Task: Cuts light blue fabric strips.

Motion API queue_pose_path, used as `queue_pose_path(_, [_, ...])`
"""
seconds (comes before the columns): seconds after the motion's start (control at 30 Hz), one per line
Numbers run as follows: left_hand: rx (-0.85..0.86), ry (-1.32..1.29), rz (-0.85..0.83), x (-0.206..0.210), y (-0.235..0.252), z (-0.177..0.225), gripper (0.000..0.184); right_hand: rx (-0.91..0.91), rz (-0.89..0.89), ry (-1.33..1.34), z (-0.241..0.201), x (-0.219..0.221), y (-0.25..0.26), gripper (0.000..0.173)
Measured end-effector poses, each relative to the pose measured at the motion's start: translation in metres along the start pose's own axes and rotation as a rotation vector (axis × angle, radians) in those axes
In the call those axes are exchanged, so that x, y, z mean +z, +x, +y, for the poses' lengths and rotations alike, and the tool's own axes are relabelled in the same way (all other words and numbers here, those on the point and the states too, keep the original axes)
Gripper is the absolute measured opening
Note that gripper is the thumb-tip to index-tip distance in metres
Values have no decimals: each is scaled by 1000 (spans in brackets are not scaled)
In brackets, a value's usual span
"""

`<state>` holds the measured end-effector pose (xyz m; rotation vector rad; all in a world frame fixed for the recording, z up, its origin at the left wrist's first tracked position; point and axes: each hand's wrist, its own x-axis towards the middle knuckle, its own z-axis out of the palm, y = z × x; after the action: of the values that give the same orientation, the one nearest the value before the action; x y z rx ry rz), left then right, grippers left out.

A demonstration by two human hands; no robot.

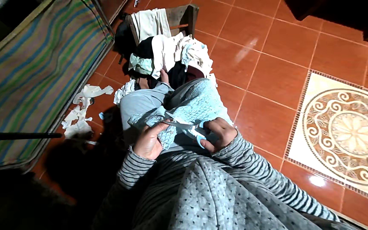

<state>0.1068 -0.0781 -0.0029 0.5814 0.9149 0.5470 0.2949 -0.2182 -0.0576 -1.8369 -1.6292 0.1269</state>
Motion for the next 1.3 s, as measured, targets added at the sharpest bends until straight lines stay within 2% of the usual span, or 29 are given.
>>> queue_pose_path(0.2, [45, 41, 1, 3, -4, 0, 20, 29, -9, -30, 1, 1, 0, 51])
queue_pose_path(0.53, [-14, 8, 10, 4, -9, 0, 19, 42, -8, -35, 3, 4, -1, 44])
queue_pose_path(0.73, [-35, 18, 36, 5, -7, -2, 17, 62, -23, -1, 3, 7, -4, 47])
queue_pose_path(1.03, [48, 88, 22, 6, -7, -8, 21, 118, -88, 49, -4, 5, -3, 47])
queue_pose_path(1.2, [23, 114, 27, 7, -9, -8, 19, 104, -58, 58, -2, 10, -4, 40])
queue_pose_path(1.3, [14, 128, 6, 8, -10, -7, 21, 179, -118, 159, -4, 8, -4, 41])
